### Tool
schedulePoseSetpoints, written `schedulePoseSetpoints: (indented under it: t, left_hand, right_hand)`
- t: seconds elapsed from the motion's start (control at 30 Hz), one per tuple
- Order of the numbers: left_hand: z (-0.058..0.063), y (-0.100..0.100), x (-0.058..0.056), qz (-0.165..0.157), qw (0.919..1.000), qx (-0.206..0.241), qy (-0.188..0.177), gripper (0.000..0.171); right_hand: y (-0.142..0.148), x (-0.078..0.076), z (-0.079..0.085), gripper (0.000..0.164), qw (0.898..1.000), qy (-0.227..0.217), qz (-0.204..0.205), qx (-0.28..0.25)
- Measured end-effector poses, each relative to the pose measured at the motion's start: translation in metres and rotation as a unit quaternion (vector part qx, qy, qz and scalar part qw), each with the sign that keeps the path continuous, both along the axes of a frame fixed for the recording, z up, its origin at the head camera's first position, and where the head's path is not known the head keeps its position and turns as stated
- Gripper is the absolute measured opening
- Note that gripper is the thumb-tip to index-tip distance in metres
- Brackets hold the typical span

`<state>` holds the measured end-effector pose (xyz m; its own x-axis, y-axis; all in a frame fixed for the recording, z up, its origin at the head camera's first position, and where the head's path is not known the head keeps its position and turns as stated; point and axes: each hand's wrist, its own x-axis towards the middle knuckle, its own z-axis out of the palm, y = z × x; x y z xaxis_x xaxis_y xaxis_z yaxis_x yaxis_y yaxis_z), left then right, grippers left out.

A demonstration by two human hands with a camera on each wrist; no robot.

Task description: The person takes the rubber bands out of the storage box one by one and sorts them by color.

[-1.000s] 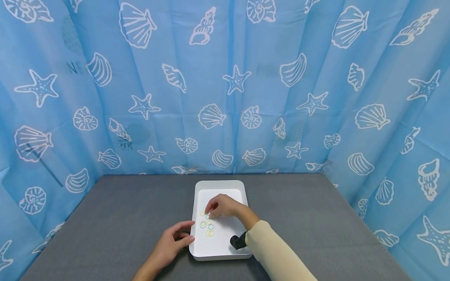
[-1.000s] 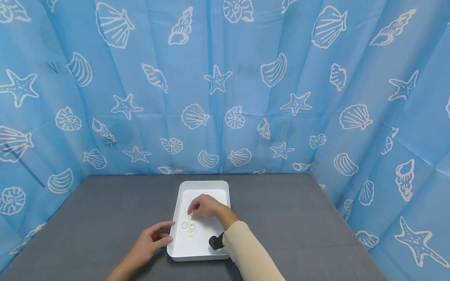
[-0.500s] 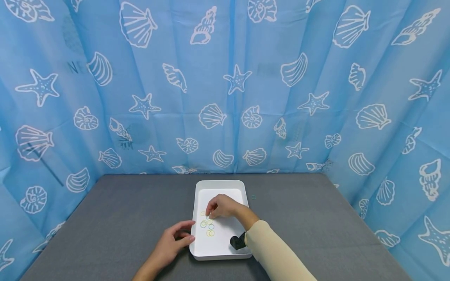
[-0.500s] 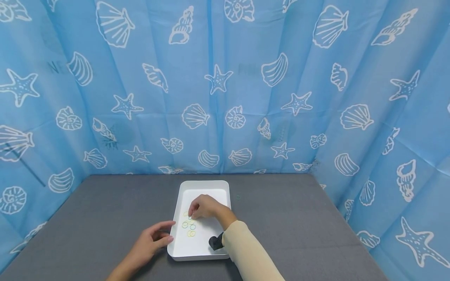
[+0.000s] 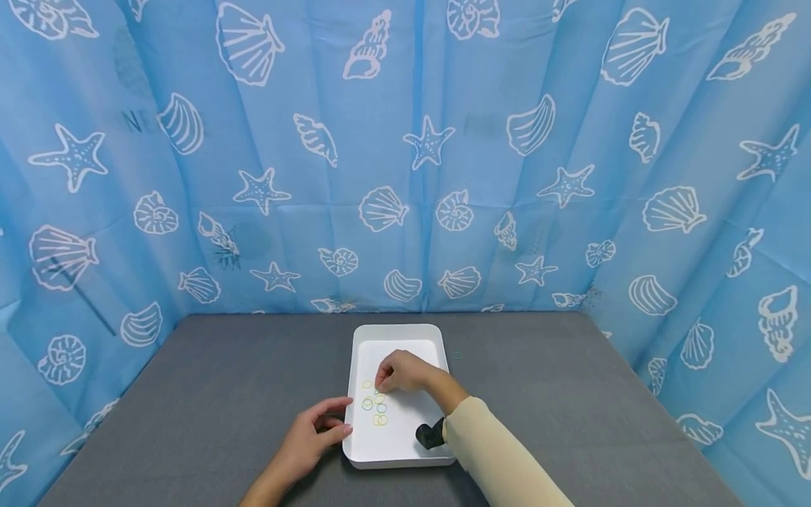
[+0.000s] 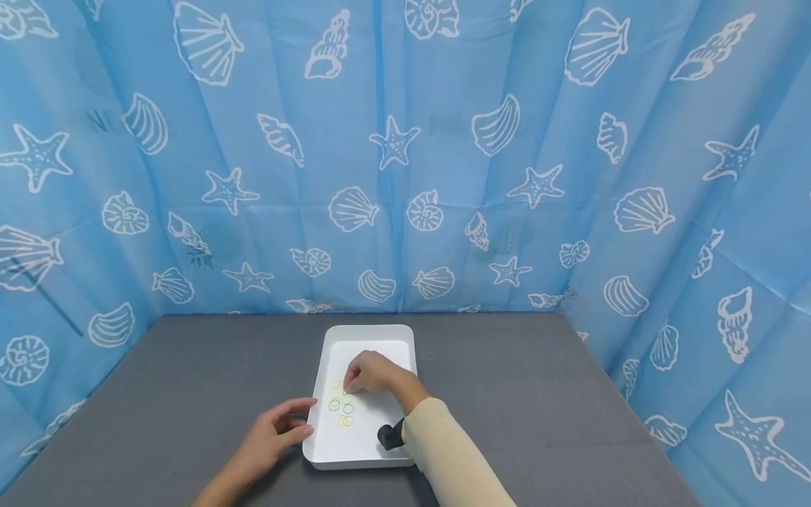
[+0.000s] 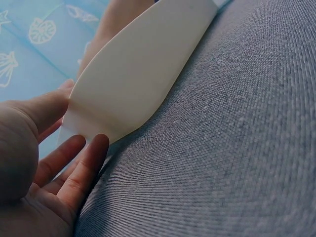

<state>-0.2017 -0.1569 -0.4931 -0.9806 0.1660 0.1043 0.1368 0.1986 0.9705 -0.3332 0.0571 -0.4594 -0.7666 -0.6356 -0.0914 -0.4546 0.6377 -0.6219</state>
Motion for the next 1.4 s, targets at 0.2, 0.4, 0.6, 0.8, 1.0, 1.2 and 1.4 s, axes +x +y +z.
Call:
schedulePoseSetpoints:
  t: [0.2, 0.4, 0.6, 0.8, 1.0, 1.2, 1.4]
  left_hand:
    - [0.002, 0.0, -0.001, 0.001, 0.9999, -0.013, 0.0, 0.044]
    - [0.001, -0.001, -0.001, 0.003, 0.9999, -0.014, -0.006, 0.044]
    - [-0.001, -0.001, -0.002, 0.004, 0.9999, -0.014, 0.001, 0.044]
    - [-0.001, 0.001, -0.001, 0.01, 0.9999, -0.005, 0.001, 0.044]
    - [0.002, 0.002, 0.001, 0.012, 0.9999, 0.006, 0.002, 0.044]
    - [0.004, 0.003, 0.001, 0.017, 0.9996, -0.016, -0.015, 0.044]
    - [0.003, 0.002, 0.0, 0.017, 0.9997, -0.016, -0.01, 0.044]
  right_hand:
    - [0.003, -0.003, 0.0, 0.008, 1.0, 0.003, -0.004, -0.013]
    - [0.008, -0.002, 0.002, 0.011, 1.0, 0.004, -0.019, -0.021]
    - [0.015, -0.003, 0.009, 0.01, 0.999, 0.014, -0.027, -0.033]
    - [0.024, -0.004, 0.023, 0.009, 0.997, 0.029, -0.054, -0.043]
    - [0.037, -0.006, 0.031, 0.008, 0.993, 0.049, -0.073, -0.078]
    - [0.052, -0.006, 0.036, 0.008, 0.989, 0.064, -0.088, -0.105]
    - [0.069, -0.006, 0.036, 0.006, 0.981, 0.072, -0.121, -0.131]
